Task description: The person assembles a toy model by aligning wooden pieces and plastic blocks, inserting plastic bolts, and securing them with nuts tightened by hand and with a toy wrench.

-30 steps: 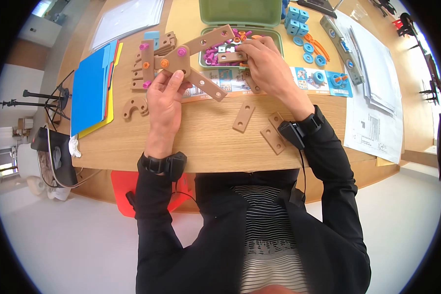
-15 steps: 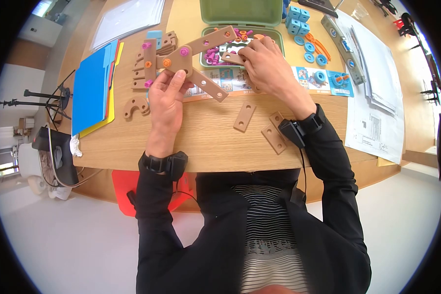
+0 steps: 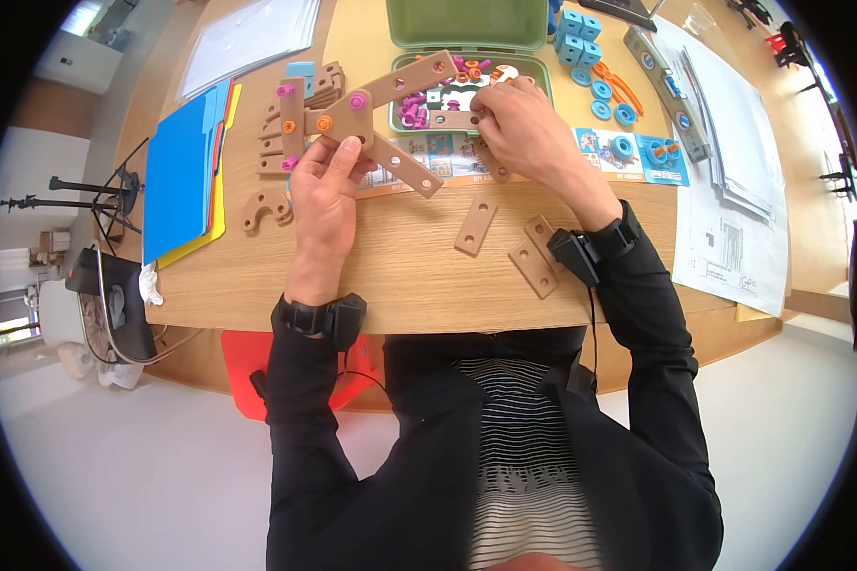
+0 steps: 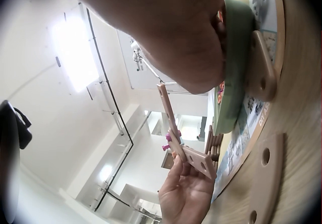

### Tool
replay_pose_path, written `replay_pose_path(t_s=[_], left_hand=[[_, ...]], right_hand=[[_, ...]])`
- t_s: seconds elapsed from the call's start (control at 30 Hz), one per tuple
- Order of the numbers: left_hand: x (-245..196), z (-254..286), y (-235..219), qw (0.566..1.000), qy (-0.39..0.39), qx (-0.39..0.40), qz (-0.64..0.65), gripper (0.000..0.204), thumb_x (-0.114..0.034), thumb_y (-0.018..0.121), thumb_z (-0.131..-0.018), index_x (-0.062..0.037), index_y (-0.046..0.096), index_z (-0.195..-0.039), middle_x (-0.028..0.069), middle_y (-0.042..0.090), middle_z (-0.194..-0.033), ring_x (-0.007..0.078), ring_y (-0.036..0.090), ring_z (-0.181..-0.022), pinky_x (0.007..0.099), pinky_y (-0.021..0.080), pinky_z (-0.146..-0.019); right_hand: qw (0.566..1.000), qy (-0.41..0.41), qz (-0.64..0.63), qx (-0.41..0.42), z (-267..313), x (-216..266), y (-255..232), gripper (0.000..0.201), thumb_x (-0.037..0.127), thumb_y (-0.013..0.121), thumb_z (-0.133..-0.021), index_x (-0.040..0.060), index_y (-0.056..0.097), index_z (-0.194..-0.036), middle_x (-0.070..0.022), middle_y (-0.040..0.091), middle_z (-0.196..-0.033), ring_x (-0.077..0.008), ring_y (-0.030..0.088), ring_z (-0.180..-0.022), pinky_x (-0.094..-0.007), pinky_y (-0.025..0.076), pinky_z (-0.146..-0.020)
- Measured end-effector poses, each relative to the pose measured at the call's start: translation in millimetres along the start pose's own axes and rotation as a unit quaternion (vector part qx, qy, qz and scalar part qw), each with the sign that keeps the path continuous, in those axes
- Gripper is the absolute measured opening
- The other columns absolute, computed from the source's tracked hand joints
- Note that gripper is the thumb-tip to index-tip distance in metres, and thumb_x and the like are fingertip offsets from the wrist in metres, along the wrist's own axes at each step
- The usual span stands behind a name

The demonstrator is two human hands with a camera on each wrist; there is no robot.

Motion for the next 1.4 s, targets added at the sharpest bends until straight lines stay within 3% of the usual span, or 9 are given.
replay_pose_path(t_s=[0.23, 0.3, 0.33, 0.43, 0.6, 0.73, 0.93, 1.1, 1.4], left_hand=[[0, 0, 0, 1.0, -0.001, -0.006, -0.008, 0.024, -0.015, 0.071, -0.104, 0.0021, 0.07, -0.121, 0.0063, 0.073, -0.113, 0.015, 0.068, -0.103, 0.0342, 0.055, -0.093], [0, 1, 0, 1.0, -0.001, -0.003, -0.006, 0.024, -0.015, 0.071, -0.104, 0.0021, 0.07, -0.121, 0.0063, 0.073, -0.113, 0.0151, 0.068, -0.103, 0.0342, 0.055, -0.093], [0, 0, 1, 1.0, -0.001, 0.001, -0.005, 0.024, -0.015, 0.071, -0.104, 0.0022, 0.07, -0.121, 0.0063, 0.073, -0.113, 0.0151, 0.068, -0.103, 0.0342, 0.055, -0.093], [1, 0, 0, 1.0, -0.003, 0.012, -0.016, 0.023, -0.014, 0.067, -0.106, -0.0005, 0.068, -0.125, 0.005, 0.072, -0.117, 0.015, 0.066, -0.104, 0.035, 0.054, -0.095], [2, 0, 0, 1.0, -0.005, 0.006, -0.024, 0.022, -0.014, 0.066, -0.107, -0.0004, 0.068, -0.125, 0.005, 0.071, -0.116, 0.0148, 0.066, -0.103, 0.0353, 0.055, -0.095], [2, 0, 1, 1.0, -0.003, -0.002, -0.009, 0.024, -0.014, 0.07, -0.104, 0.0024, 0.07, -0.121, 0.0066, 0.074, -0.114, 0.0158, 0.069, -0.103, 0.0347, 0.055, -0.092], [0, 0, 1, 1.0, 0.0, 0.0, -0.004, 0.023, -0.014, 0.07, -0.105, 0.0023, 0.07, -0.121, 0.0066, 0.074, -0.114, 0.0161, 0.069, -0.102, 0.0349, 0.055, -0.092], [0, 0, 0, 1.0, 0.004, 0.013, -0.016, 0.021, -0.013, 0.065, -0.107, 0.0007, 0.068, -0.123, 0.0054, 0.071, -0.115, 0.0152, 0.066, -0.103, 0.0354, 0.055, -0.094], [-1, 0, 1, 1.0, 0.003, 0.008, -0.001, 0.022, -0.013, 0.068, -0.106, 0.0021, 0.069, -0.122, 0.0065, 0.072, -0.114, 0.0157, 0.068, -0.104, 0.0354, 0.055, -0.094]], right_hand=[[0.999, 0.01, -0.015, 0.032, -1, -3, 0, 0.027, 0.015, 0.058, -0.1, 0.0006, 0.073, -0.117, -0.0167, 0.073, -0.117, -0.0364, 0.061, -0.118, -0.0458, 0.05, -0.105], [0.994, -0.06, -0.062, -0.066, -2, 3, 2, 0.03, 0.02, 0.059, -0.103, 0.0029, 0.071, -0.124, -0.0144, 0.069, -0.131, -0.0363, 0.058, -0.124, -0.0467, 0.049, -0.109], [0.994, -0.061, -0.062, -0.066, -2, 4, 6, 0.03, 0.02, 0.059, -0.103, 0.0029, 0.071, -0.124, -0.0144, 0.069, -0.131, -0.0363, 0.058, -0.124, -0.0467, 0.049, -0.109], [0.991, -0.1, 0.021, -0.082, -3, 9, 12, 0.033, 0.027, 0.055, -0.107, 0.0084, 0.069, -0.131, -0.0118, 0.063, -0.144, -0.0371, 0.054, -0.13, -0.049, 0.048, -0.11], [0.976, -0.15, 0.156, 0.004, -12, 9, 22, 0.037, 0.034, 0.046, -0.112, 0.0163, 0.069, -0.135, -0.0085, 0.056, -0.154, -0.039, 0.051, -0.133, -0.0513, 0.047, -0.111], [0.986, -0.105, 0.129, 0.024, -15, 18, 17, 0.039, 0.037, 0.047, -0.112, 0.0135, 0.07, -0.133, -0.0091, 0.058, -0.153, -0.0392, 0.052, -0.131, -0.0516, 0.046, -0.111], [0.993, -0.084, 0.074, -0.041, -19, 12, 23, 0.043, 0.038, 0.053, -0.11, 0.0026, 0.07, -0.126, -0.0109, 0.066, -0.14, -0.0366, 0.057, -0.124, -0.0495, 0.047, -0.109], [0.993, -0.081, 0.014, -0.081, -24, 11, 19, 0.031, 0.026, 0.059, -0.107, -0.0006, 0.069, -0.12, -0.0129, 0.068, -0.127, -0.0367, 0.059, -0.123, -0.0461, 0.05, -0.106], [0.993, -0.077, -0.001, -0.085, -23, 5, 28, 0.031, 0.009, 0.057, -0.099, -0.0015, 0.068, -0.125, -0.0147, 0.067, -0.129, -0.0351, 0.059, -0.124, -0.0457, 0.052, -0.107]])
Point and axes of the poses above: each hand's wrist, its own z-axis away from the middle knuckle, its own y-axis out of the palm, x = y × z, the point moved 3 cm from there along -z, towards the middle knuckle
